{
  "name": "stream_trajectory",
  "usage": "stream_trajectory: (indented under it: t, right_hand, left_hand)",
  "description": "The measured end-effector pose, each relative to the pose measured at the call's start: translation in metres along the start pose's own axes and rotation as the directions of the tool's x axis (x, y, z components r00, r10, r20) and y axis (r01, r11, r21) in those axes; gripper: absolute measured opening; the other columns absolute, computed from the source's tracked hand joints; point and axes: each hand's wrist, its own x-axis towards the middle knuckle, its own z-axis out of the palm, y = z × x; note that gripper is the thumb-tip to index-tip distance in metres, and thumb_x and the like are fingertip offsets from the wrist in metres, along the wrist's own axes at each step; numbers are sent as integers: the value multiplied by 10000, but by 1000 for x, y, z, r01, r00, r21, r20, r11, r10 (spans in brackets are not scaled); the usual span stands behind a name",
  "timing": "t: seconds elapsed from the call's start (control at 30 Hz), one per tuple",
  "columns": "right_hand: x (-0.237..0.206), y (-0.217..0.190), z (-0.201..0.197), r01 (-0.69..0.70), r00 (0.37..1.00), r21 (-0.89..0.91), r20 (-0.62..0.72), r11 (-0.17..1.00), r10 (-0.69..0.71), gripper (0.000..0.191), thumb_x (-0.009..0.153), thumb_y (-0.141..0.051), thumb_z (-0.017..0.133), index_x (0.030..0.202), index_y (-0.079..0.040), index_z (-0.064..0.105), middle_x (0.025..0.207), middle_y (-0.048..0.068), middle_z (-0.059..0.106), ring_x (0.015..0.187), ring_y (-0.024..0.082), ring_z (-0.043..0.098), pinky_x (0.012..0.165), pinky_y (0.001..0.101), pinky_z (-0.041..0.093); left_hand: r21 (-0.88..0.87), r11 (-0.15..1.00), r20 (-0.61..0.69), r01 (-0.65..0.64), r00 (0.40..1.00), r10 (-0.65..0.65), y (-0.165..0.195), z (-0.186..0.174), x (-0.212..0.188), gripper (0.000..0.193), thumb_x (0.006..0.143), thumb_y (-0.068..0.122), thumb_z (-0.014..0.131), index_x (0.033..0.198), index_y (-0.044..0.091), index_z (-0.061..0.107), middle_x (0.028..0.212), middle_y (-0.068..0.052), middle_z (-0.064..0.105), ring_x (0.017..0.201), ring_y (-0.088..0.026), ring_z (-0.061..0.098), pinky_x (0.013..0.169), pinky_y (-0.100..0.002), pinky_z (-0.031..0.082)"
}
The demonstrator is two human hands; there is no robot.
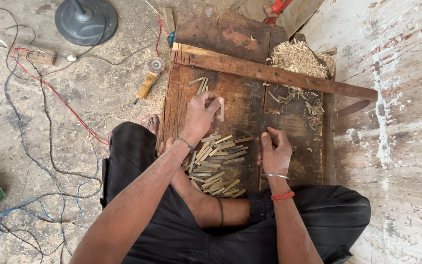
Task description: The person sits on the floor at a low wooden workbench and cuts small wooden sticks into short pieces with a knife, one stick at a time, placing the cut pieces in a growing pile on the bench.
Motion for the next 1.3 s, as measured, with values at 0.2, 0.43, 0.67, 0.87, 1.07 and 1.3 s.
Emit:
stream_trajectory:
  t: [0.2, 0.43, 0.67, 0.87, 1.07, 1.3]
  right_hand:
    - [1, 0, -1, 16, 1000, 27, 2, 1000, -16, 333, 1020, -205, 596, 1276, 9, 587, 880, 110, 740, 444, 113, 543, 372, 305, 464]
    - [1, -2, 2, -32, 999, 73, -11, 997, 33, 328, 1009, -187, 599, 1265, 18, 589, 876, 110, 729, 439, 110, 532, 363, 298, 449]
    - [2, -5, -1, -18, 1000, 92, 6, 996, 17, 333, 1015, -206, 594, 1267, 11, 583, 882, 86, 735, 453, 96, 531, 374, 283, 459]
    - [-1, -12, 4, -38, 998, 55, -45, 998, 41, 314, 1010, -193, 614, 1244, 16, 618, 854, 86, 732, 461, 90, 533, 387, 276, 449]
    - [-5, -29, 8, 48, 997, 70, -63, 996, -44, 275, 1015, -152, 637, 1215, 37, 633, 841, 105, 712, 487, 76, 541, 401, 256, 439]
    - [14, -53, 20, 85, 996, -1, 14, 996, -85, 300, 980, -124, 658, 1242, 19, 647, 823, 102, 715, 468, 70, 551, 365, 253, 428]
  left_hand:
    - [-217, 973, 6, -74, 997, 77, 8, 8, 13, 217, 1000, 59, 613, 1180, -30, 694, 917, -112, 789, 717, -120, 738, 601, -231, 598]
    - [-213, 962, -260, -173, 959, 115, -14, 53, 53, 167, 894, -62, 660, 1053, -42, 708, 1038, -144, 766, 919, -194, 801, 733, -255, 662]
    - [61, 995, -492, -78, 865, 98, -37, 83, 68, 146, 854, 44, 762, 982, -19, 731, 917, -170, 777, 835, -259, 780, 726, -379, 591]
    - [216, 964, -440, -153, 867, 236, -45, 84, 66, 147, 828, 72, 775, 940, -7, 723, 935, -163, 754, 884, -329, 735, 795, -436, 566]
    - [320, 943, -443, -93, 865, 235, -49, 94, 64, 184, 828, 125, 781, 951, 17, 697, 932, -172, 752, 894, -365, 727, 802, -463, 556]
    - [259, 965, -494, -50, 851, 177, -52, 101, 63, 166, 844, 129, 774, 937, 11, 703, 934, -184, 754, 896, -377, 731, 800, -465, 560]
